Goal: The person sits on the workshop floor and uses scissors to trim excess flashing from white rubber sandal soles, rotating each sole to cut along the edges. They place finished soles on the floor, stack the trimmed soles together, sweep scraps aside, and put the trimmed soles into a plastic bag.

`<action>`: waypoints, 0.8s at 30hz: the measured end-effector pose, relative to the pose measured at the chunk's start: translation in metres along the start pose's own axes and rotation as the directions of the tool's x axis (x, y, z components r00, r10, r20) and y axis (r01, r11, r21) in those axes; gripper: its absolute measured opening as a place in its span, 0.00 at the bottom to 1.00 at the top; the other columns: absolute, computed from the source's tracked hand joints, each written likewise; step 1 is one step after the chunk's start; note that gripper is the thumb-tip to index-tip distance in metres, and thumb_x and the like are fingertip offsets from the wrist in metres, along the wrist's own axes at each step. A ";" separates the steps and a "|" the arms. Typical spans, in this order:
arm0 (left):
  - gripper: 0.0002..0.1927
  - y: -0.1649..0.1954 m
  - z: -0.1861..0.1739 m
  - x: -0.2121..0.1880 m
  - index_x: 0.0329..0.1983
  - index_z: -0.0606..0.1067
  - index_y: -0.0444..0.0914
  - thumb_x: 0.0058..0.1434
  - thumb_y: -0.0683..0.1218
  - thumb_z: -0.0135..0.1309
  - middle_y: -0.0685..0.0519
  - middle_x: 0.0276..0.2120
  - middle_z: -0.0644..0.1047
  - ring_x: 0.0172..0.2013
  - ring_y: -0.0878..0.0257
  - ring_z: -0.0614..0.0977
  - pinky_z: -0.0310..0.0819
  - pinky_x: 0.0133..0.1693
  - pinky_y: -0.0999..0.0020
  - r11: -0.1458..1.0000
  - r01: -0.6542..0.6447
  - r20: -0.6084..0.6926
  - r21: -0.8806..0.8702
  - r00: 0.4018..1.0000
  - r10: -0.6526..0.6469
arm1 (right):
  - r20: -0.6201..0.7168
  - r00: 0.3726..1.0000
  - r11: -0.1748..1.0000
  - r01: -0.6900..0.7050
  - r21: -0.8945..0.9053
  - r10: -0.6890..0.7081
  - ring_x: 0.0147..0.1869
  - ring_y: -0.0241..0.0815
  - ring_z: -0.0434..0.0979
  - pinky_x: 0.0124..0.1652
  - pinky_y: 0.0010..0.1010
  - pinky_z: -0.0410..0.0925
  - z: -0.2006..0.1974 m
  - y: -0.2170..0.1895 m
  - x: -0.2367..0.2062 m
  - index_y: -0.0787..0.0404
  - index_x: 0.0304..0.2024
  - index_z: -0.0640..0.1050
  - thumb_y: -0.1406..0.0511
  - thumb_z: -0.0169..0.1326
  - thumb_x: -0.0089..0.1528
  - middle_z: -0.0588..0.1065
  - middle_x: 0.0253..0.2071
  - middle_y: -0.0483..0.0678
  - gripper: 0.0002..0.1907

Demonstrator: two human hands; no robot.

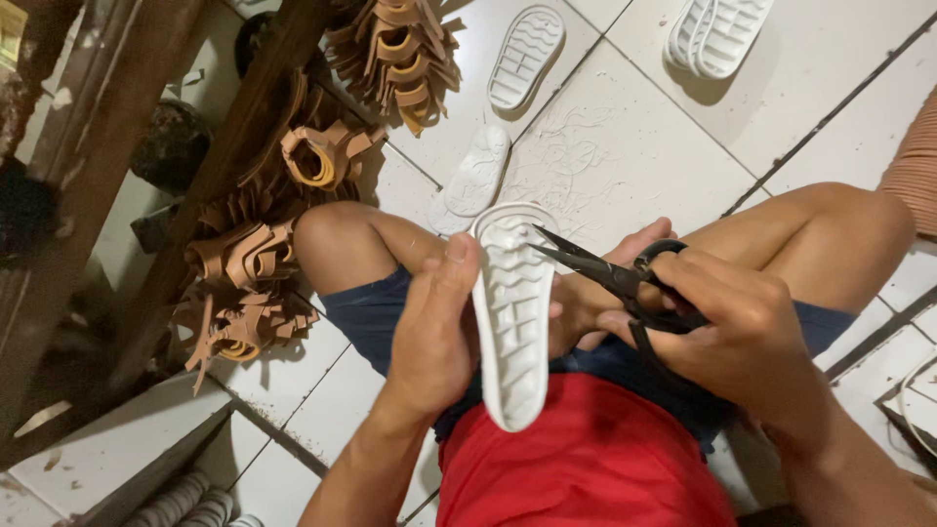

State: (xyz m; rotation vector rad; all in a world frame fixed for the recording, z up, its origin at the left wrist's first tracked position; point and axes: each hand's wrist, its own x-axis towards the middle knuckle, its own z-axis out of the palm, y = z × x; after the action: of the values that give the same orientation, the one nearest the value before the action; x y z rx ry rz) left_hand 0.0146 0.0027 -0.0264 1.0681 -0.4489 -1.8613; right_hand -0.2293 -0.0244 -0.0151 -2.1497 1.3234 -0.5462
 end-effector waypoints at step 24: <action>0.31 -0.047 -0.002 0.006 0.67 0.68 0.24 0.78 0.56 0.48 0.30 0.52 0.77 0.47 0.46 0.80 0.76 0.48 0.52 0.987 0.108 0.098 0.122 0.988 -0.121 | 0.169 0.984 0.746 -0.151 0.649 0.052 0.32 0.37 0.71 0.36 0.29 0.66 0.031 0.040 -0.025 0.68 0.39 0.80 0.69 0.67 0.55 0.73 0.30 0.46 0.13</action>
State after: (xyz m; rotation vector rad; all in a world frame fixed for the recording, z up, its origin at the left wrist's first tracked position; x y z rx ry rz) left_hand -0.0094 0.0220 -0.0620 1.0964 -0.5743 -2.0207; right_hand -0.2483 -0.0091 -0.0658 -1.4833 0.9600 -0.6804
